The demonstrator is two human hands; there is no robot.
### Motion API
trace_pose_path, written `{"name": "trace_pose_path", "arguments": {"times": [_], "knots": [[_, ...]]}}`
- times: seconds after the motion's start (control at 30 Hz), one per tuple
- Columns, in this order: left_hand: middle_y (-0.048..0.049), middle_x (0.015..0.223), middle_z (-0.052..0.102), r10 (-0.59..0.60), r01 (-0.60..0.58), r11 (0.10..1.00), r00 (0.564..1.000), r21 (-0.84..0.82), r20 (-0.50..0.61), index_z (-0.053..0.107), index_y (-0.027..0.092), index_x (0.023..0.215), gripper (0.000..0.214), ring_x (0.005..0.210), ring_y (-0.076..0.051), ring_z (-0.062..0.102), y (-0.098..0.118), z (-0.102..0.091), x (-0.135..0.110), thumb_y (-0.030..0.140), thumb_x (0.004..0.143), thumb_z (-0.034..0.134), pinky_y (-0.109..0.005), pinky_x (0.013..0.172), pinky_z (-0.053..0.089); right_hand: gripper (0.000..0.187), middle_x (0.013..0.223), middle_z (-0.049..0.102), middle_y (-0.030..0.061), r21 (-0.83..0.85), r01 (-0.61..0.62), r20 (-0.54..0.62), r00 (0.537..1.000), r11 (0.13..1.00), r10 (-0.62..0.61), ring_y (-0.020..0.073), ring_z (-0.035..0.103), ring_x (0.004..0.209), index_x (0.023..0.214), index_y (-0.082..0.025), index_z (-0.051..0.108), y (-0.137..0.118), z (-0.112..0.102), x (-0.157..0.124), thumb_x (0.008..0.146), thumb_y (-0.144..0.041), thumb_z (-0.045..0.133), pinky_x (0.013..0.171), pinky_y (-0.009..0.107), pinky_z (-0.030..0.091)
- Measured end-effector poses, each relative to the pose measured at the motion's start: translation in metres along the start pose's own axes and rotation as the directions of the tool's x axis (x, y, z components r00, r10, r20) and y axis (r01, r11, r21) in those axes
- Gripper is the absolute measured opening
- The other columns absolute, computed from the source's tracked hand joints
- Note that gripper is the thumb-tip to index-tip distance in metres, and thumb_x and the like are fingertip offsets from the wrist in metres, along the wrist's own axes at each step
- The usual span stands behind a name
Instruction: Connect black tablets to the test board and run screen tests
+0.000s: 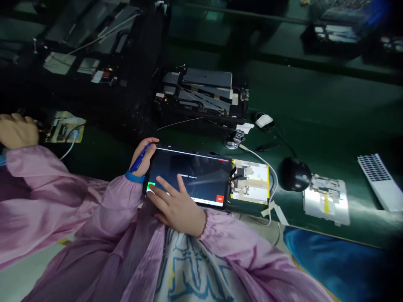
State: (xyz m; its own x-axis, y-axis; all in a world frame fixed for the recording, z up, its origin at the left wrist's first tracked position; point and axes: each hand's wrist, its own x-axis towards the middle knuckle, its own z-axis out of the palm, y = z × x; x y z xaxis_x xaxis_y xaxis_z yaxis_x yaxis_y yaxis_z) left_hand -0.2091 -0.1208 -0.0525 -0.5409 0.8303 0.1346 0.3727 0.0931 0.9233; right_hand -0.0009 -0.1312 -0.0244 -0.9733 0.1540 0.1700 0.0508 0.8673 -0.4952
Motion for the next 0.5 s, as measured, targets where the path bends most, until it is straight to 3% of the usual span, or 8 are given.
{"name": "trace_pose_path", "arguments": {"times": [0.07, 0.17, 0.27, 0.37, 0.5], "knots": [[-0.0059, 0.102, 0.067, -0.003, 0.003, 1.000, 1.000, -0.007, 0.001, 0.066, 0.020, 0.101, 0.036, 0.096, -0.021, 0.061, 0.000, 0.000, 0.000, 0.051, 0.086, 0.055, -0.033, 0.089, 0.046, 0.054, 0.146, 0.047, 0.0125, -0.002, -0.002, -0.016, 1.000, 1.000, 0.002, 0.0296, 0.023, 0.146, 0.141, -0.015, 0.038, 0.001, -0.005, 0.001, 0.093, -0.035, 0.052, 0.114, 0.069, -0.002], [-0.0058, 0.100, 0.067, -0.028, 0.028, 0.999, 1.000, -0.041, 0.000, 0.066, 0.020, 0.101, 0.038, 0.093, -0.021, 0.062, -0.002, 0.000, -0.001, 0.053, 0.086, 0.055, -0.033, 0.087, 0.047, 0.052, 0.146, 0.046, 0.0125, 0.013, -0.060, -0.147, 0.987, 0.998, 0.061, 0.0286, 0.023, 0.146, 0.140, -0.017, 0.040, 0.007, -0.024, -0.013, 0.094, -0.039, 0.050, 0.115, 0.065, -0.004], [-0.0053, 0.096, 0.067, -0.048, 0.047, 0.997, 0.999, -0.053, -0.014, 0.067, 0.020, 0.100, 0.037, 0.089, -0.021, 0.062, -0.003, 0.001, -0.001, 0.052, 0.085, 0.055, -0.033, 0.083, 0.048, 0.050, 0.145, 0.045, 0.0150, 0.017, -0.285, -0.300, 0.913, 0.958, 0.277, 0.0316, 0.021, 0.146, 0.137, -0.018, 0.040, 0.023, -0.045, -0.039, 0.092, -0.038, 0.050, 0.115, 0.066, 0.005], [-0.0042, 0.090, 0.066, -0.068, 0.066, 0.995, 0.997, -0.080, -0.025, 0.067, 0.021, 0.098, 0.033, 0.083, -0.020, 0.061, -0.002, 0.003, -0.001, 0.050, 0.085, 0.057, -0.032, 0.077, 0.048, 0.056, 0.147, 0.040, 0.0173, 0.002, -0.488, -0.363, 0.813, 0.873, 0.455, 0.0389, 0.016, 0.146, 0.139, -0.021, 0.037, 0.043, -0.056, -0.066, 0.090, -0.041, 0.054, 0.110, 0.071, 0.013], [-0.0038, 0.085, 0.064, -0.083, 0.078, 0.989, 0.996, -0.128, -0.028, 0.067, 0.020, 0.096, 0.032, 0.080, -0.019, 0.061, -0.003, 0.006, 0.001, 0.049, 0.084, 0.059, -0.031, 0.072, 0.048, 0.066, 0.150, 0.032, 0.0186, -0.001, -0.557, -0.351, 0.778, 0.831, 0.521, 0.0431, 0.013, 0.145, 0.143, -0.023, 0.030, 0.055, -0.054, -0.087, 0.087, -0.045, 0.057, 0.107, 0.074, 0.017]]}}
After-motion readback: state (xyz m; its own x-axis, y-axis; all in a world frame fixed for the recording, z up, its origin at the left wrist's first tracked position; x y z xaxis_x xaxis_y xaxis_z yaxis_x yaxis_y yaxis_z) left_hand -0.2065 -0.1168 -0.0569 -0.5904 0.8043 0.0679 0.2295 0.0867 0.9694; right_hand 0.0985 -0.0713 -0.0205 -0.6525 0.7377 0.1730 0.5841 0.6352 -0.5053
